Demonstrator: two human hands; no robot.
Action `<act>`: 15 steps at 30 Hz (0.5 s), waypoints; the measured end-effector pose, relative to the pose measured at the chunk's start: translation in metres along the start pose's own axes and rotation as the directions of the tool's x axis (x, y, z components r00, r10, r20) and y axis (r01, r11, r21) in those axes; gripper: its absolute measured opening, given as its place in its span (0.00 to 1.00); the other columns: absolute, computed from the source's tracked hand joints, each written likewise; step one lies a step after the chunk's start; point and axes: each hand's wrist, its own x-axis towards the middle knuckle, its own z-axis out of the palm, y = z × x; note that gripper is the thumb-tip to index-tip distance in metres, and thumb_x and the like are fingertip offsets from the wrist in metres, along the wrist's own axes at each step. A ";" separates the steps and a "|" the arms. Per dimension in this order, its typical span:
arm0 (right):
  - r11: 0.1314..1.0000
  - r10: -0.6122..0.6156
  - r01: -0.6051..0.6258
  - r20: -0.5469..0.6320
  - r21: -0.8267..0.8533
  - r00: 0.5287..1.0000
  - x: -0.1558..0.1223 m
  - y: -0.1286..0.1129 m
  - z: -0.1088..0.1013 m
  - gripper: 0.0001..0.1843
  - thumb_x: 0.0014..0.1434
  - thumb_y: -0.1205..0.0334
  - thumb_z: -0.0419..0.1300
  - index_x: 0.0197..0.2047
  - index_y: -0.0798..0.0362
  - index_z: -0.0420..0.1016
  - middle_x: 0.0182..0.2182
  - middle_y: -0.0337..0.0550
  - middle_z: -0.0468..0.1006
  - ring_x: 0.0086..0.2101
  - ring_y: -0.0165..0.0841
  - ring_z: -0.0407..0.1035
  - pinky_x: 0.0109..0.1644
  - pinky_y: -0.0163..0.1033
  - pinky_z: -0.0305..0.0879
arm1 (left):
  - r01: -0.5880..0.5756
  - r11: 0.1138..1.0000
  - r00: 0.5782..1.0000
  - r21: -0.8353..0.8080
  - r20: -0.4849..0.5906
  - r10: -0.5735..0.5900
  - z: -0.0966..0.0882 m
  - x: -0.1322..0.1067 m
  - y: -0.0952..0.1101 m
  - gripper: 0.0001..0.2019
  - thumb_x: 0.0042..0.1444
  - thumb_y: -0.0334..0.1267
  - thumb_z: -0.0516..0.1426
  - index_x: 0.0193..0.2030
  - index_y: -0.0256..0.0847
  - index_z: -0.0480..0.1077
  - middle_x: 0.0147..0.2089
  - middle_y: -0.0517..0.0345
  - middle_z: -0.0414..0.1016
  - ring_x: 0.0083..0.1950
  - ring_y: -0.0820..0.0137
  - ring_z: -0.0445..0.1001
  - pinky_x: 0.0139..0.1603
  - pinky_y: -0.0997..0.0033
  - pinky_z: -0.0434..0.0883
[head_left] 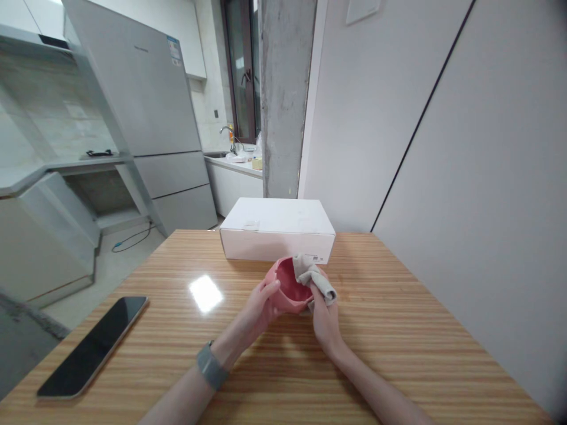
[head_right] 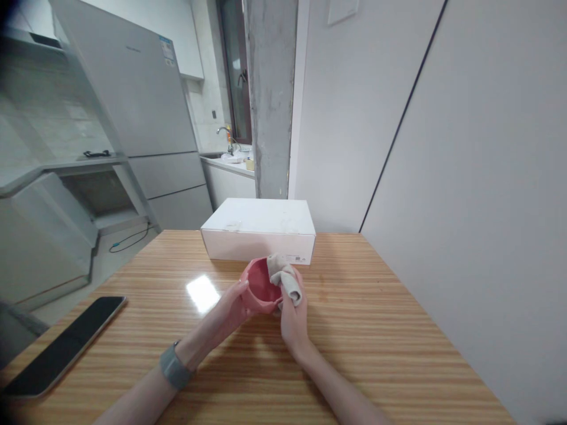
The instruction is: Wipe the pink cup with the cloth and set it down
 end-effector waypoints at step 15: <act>0.995 0.097 -0.100 0.148 0.015 0.984 0.018 -0.007 -0.016 0.21 0.49 0.44 0.64 0.39 0.51 0.77 0.39 0.43 0.79 0.44 0.43 0.70 0.52 0.45 0.64 | 0.208 0.963 0.956 0.171 -0.244 -0.163 -0.020 0.007 -0.003 0.22 0.54 0.49 0.57 0.48 0.34 0.72 0.37 0.51 0.80 0.40 0.61 0.78 0.34 0.70 0.74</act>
